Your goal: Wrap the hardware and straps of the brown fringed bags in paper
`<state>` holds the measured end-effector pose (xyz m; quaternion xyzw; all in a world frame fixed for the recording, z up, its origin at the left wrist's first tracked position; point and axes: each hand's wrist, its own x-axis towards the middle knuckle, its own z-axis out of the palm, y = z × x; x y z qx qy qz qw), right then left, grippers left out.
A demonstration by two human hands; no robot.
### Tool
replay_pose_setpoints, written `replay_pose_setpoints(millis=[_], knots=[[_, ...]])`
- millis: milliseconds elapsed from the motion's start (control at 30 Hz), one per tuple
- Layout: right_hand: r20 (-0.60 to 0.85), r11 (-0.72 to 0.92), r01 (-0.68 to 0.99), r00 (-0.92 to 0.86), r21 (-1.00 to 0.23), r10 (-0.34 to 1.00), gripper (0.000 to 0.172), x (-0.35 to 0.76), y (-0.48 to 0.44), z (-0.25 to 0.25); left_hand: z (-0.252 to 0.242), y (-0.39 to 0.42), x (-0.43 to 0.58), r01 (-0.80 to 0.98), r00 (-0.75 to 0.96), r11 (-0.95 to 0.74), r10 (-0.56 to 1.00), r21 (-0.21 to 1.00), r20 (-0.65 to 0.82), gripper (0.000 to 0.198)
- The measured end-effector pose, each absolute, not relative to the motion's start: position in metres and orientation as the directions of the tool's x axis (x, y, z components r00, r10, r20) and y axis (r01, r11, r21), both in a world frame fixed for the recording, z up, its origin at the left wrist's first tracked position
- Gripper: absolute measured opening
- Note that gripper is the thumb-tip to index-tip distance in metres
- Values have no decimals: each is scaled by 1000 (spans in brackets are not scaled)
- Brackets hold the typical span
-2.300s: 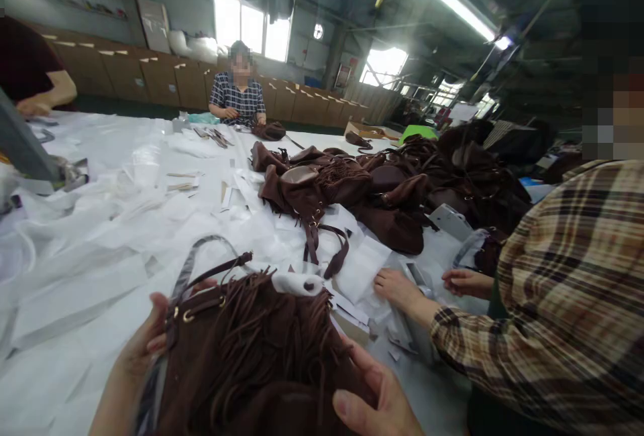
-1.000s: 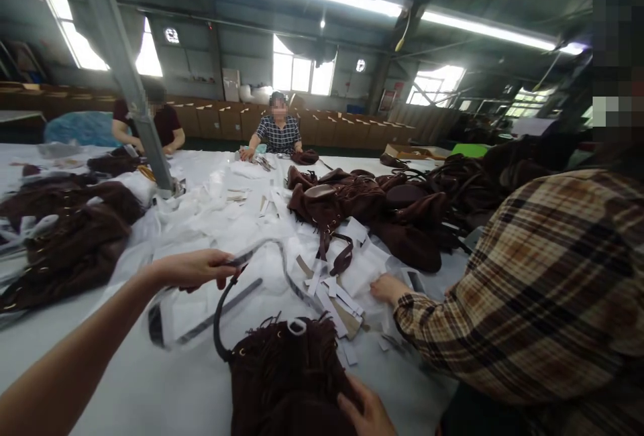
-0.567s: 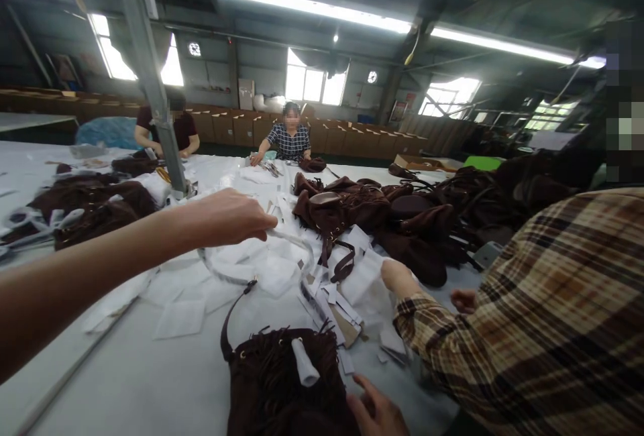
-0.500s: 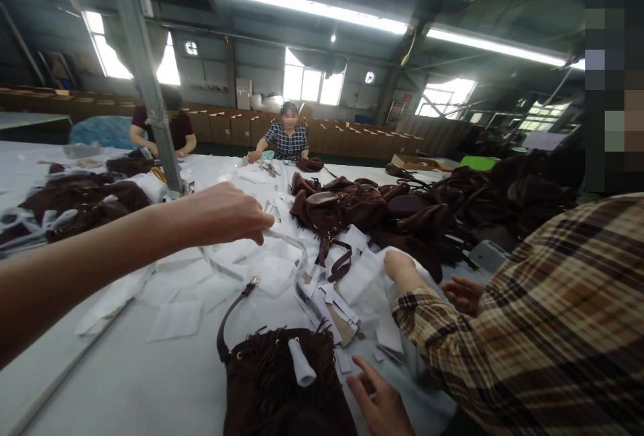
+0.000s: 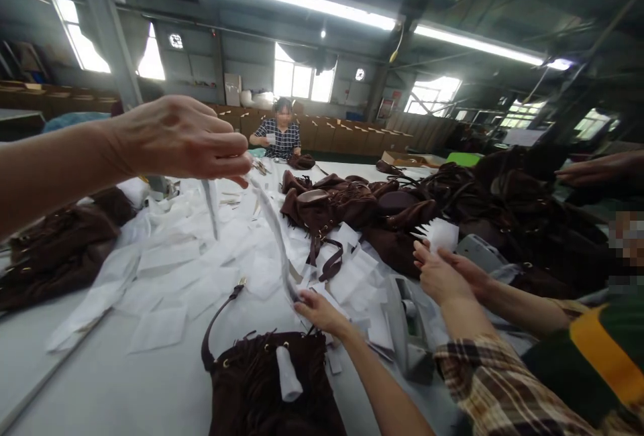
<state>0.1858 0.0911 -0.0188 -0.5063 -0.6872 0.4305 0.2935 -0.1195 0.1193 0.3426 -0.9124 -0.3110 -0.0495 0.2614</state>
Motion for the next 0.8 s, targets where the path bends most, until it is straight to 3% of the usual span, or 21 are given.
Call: replay_pose_setpoints(millis=[67, 200, 333, 400, 467, 500, 567, 633, 700, 800], knots=[[-57, 104, 464, -320, -880, 946, 40, 180, 85, -24, 342, 128, -130, 639, 767, -628, 568, -445, 300, 49], [-96, 68, 515, -286, -854, 953, 50, 179, 62, -38, 318, 160, -155, 679, 732, -607, 603, -412, 318, 42], [-64, 48, 594, -166, -803, 984, 50, 177, 47, -51, 246, 200, -176, 675, 737, -663, 584, -325, 340, 30], [-32, 40, 631, -103, -774, 994, 48, 174, 44, -57, 195, 208, -180, 717, 692, -638, 604, -281, 394, 35], [-9, 23, 657, -45, -753, 999, 47, 170, 43, -60, 140, 202, -174, 850, 452, -524, 664, -61, 595, 37], [2, 10, 665, -13, -747, 1000, 47, 169, 43, -61, 113, 193, -168, 881, 316, -465, 721, 92, 616, 37], [25, -18, 673, 54, -740, 998, 48, 167, 44, -60, 62, 167, -146, 813, 42, -292, 892, 503, 450, 38], [47, -39, 674, 108, -737, 993, 50, 165, 44, -57, 19, 135, -117, 555, -16, 46, 999, 831, -45, 49], [69, -44, 677, 138, -735, 988, 51, 161, 43, -52, -10, 104, -83, 306, 94, 362, 909, 880, -406, 63], [130, 14, 667, 123, -745, 984, 53, 153, 36, -45, -33, 75, -36, 107, 260, 531, 801, 840, -539, 68]])
